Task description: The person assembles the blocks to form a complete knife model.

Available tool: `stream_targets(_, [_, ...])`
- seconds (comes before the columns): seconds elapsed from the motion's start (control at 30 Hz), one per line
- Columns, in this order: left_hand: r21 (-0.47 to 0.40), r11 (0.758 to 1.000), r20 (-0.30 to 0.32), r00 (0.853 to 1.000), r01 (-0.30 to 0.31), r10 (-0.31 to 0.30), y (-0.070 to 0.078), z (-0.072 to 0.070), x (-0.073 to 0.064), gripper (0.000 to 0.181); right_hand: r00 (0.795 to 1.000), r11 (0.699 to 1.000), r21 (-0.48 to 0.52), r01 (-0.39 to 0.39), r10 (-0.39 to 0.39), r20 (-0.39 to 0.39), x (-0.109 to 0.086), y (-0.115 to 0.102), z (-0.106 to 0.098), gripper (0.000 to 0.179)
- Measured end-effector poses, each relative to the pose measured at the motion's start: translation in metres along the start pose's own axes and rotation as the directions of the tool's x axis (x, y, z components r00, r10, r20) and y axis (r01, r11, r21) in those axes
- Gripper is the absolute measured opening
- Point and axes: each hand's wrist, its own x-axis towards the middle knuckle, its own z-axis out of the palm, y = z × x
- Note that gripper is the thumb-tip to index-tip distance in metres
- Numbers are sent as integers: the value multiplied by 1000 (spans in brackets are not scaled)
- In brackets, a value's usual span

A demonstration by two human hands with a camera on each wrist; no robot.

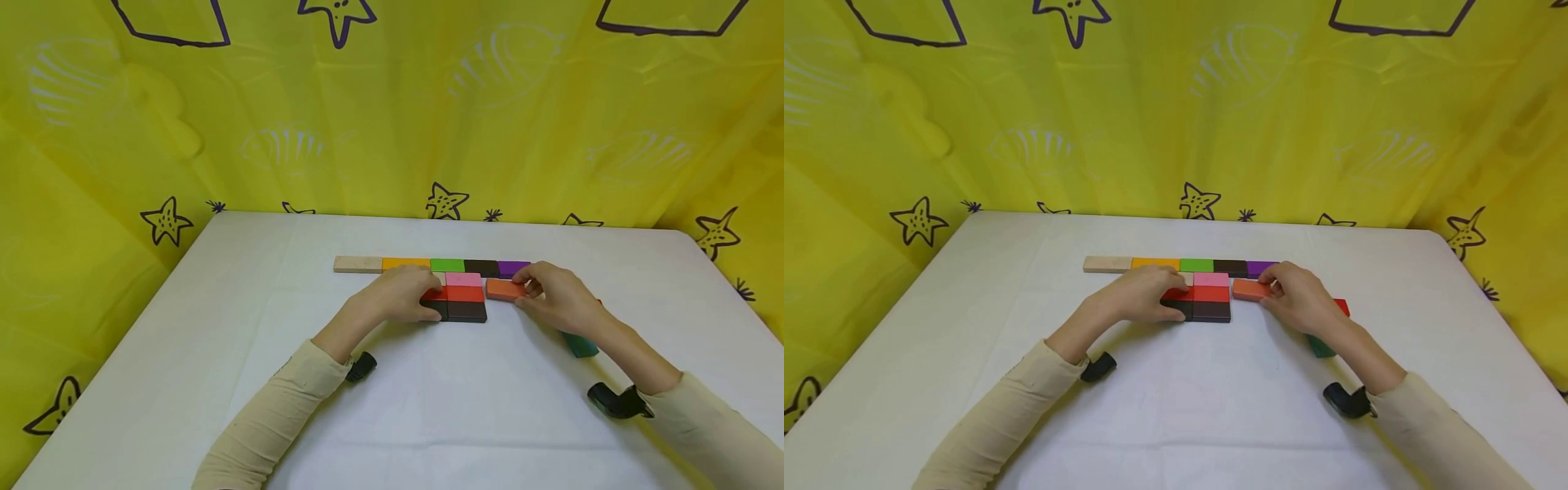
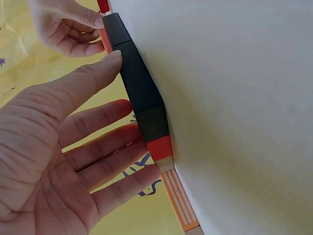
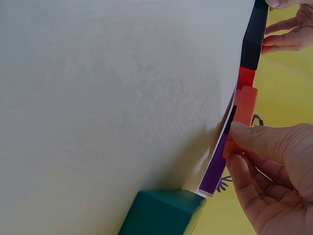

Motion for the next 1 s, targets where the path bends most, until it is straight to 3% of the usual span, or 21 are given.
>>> stream_targets(0.43, [-8, 1000, 8, 1000, 14, -14, 1, -1, 1, 35, 998, 999, 25, -40, 38, 49, 10, 1, 5, 24])
stream_targets(0.7, [-9, 1000, 9, 1000, 18, -18, 0, -1, 0, 35, 999, 998, 47, -35, 37, -24, 12, 2, 5, 20])
stream_targets(1.0, [1, 1000, 6, 1000, 6, -6, 1, -1, 0, 34, 998, 997, 68, -45, 47, -31, 17, 1, 7, 19])
